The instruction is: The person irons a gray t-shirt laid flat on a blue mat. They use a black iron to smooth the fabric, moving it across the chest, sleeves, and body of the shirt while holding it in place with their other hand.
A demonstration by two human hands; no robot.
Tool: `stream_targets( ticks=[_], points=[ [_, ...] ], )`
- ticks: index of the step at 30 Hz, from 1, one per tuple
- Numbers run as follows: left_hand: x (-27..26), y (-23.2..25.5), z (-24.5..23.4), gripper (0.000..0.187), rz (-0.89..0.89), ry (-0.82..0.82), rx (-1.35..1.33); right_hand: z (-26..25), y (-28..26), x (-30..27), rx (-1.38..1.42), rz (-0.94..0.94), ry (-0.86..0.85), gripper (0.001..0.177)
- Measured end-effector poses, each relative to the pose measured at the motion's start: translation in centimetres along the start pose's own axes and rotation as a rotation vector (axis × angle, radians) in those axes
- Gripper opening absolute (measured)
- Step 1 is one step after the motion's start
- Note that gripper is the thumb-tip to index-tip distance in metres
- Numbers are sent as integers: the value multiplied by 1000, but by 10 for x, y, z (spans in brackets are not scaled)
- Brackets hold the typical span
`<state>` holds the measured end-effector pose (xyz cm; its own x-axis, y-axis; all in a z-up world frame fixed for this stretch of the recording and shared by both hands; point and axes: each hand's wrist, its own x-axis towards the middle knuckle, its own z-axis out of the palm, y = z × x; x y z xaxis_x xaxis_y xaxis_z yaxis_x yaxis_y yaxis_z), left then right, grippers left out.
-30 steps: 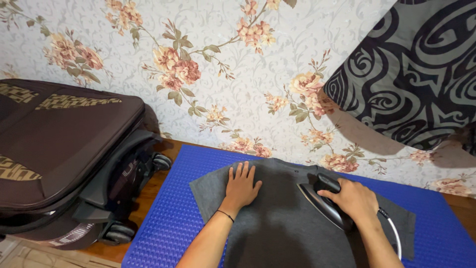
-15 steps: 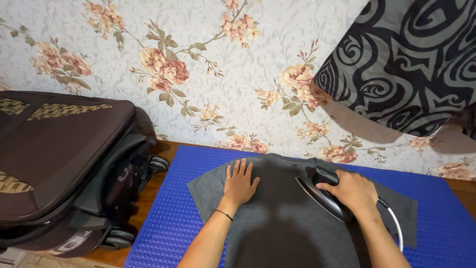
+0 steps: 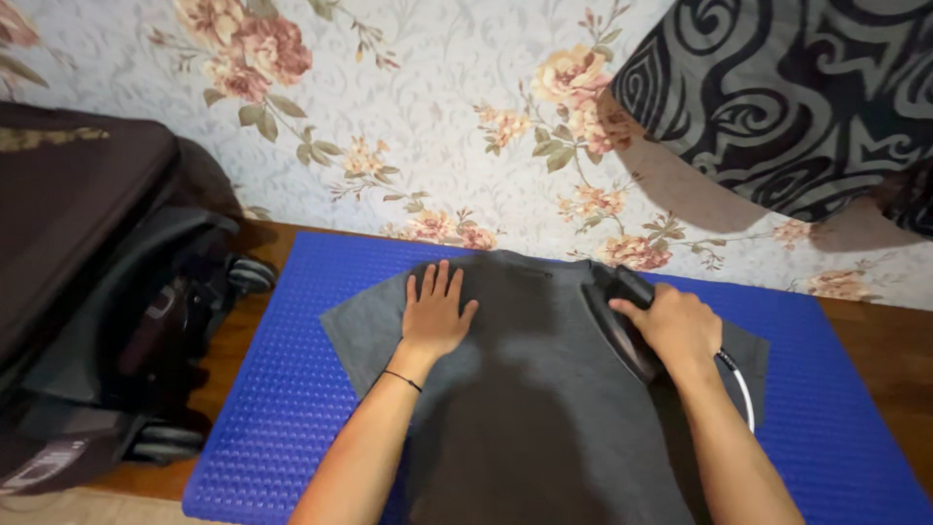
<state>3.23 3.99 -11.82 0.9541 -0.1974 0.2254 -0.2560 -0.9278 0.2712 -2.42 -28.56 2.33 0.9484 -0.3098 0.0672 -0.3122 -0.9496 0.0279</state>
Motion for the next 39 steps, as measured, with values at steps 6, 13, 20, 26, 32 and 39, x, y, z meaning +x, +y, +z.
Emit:
stream_targets(
  ticks=[6,13,20,26,32,39],
  points=[
    [2,-3,-2,71,10,38,-16,-3,0,1,-6,-50,6,81],
    [-5,13,-21,72,52,63,29,-8,-2,-4,24,-19,-20,80],
    [-15,36,-25,79,7,-130,65,-12,0,-4,53,-48,-2,79],
    [-3,22,-7,80,80,-30,68,-17,-7,-36,32,-96,59,80],
    [-10,25,-18,80,46,-33,81,-4,-4,-21,-10,-28,2,80],
    [-24,50,-56,86,-210,-237,88,-6,11,-12,-6,-26,-16,79]
  ],
)
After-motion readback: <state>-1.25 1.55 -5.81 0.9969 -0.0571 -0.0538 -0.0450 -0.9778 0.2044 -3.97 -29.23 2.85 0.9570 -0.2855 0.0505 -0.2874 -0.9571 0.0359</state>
